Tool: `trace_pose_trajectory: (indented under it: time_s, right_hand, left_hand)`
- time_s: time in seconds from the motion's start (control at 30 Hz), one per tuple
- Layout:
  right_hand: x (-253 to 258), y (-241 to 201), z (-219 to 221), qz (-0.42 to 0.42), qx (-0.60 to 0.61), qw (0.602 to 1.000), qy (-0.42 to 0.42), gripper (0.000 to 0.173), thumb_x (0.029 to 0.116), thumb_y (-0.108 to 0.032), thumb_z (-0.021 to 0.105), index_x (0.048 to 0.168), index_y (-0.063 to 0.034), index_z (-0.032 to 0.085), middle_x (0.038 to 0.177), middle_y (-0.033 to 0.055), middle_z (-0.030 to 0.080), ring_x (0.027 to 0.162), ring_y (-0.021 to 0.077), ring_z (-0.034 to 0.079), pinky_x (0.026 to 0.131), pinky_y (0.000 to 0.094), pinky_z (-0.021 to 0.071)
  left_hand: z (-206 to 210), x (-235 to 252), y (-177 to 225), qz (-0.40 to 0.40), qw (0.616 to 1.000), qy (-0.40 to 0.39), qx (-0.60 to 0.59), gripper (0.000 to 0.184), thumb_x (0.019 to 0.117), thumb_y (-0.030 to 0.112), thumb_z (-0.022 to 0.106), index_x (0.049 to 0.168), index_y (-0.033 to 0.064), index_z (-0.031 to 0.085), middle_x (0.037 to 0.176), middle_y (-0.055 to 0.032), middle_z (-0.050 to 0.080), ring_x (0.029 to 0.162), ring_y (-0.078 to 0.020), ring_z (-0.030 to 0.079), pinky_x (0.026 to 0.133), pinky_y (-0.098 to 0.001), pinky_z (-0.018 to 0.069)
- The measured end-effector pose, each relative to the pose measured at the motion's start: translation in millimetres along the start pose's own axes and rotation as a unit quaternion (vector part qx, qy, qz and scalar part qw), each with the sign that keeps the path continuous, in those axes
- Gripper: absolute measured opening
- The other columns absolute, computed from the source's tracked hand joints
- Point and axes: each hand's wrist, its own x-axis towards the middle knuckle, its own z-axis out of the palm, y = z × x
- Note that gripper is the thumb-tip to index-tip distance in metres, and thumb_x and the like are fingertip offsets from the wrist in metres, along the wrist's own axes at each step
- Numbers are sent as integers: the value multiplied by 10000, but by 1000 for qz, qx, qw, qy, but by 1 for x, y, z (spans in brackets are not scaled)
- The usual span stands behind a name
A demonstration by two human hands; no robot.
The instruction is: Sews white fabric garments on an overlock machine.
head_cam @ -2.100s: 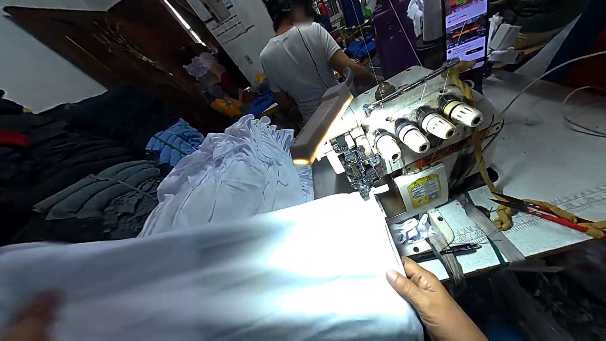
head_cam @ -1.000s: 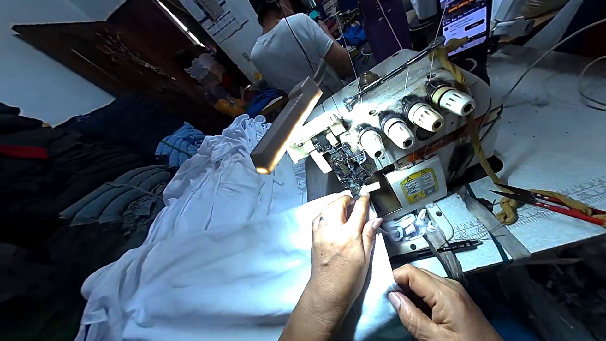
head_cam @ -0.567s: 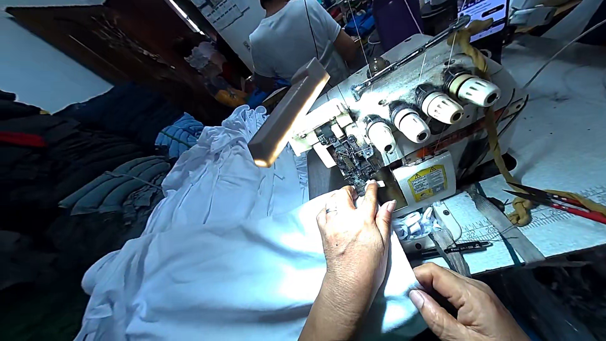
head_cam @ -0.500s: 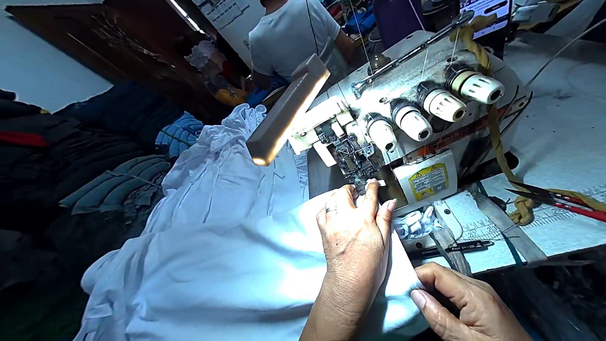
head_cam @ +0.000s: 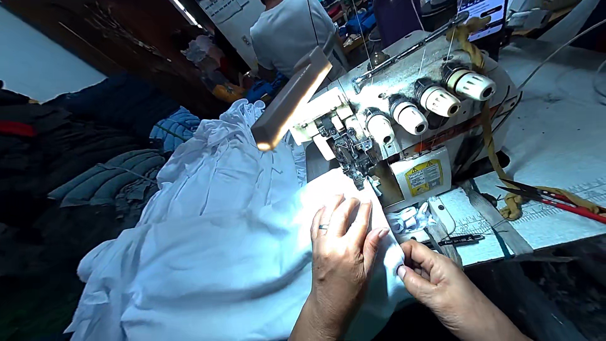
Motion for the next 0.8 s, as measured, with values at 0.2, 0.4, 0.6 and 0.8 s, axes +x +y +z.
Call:
trace_pose_trajectory:
  time_s: [0.2,0.4,0.6,0.8]
  right_hand:
    - [-9,2,3,-24,-35,999,0,149,958,-65,539,1062,-34,641,856,-56,652,745,-71,603,681,112,505]
    - [-25,-1,15,-187,-170,966,55,408,965,18,584,1346,151,527,860,129,724,711,69,656,702,177,545]
    - [-5,-14,25,-192,-96,976,-29,201,953,49,553,1057,69,724,946,144,746,840,45,681,792,150,528]
    - [33,-25,47,-49,-35,994,-96,386,1007,-177,524,1346,-20,622,1118,44,749,975,2,690,869,195,550]
  left_hand:
    - [-7,3,-16,48,998,-5,-46,365,1034,357,542,1133,103,785,1188,-61,738,1225,-167,638,1108,-419,428]
    - [-13,24,-34,-17,995,-33,-87,319,1023,289,552,1082,84,791,1154,-59,749,1256,-242,631,1139,-542,386]
    - [-8,39,-48,-47,993,-85,-68,301,1024,259,552,1166,99,764,1228,-99,702,1228,-254,621,1058,-482,456]
    - [-4,66,-55,-167,973,-152,-48,330,1051,228,542,1285,58,699,1381,-227,597,1321,-414,530,1070,-604,406]
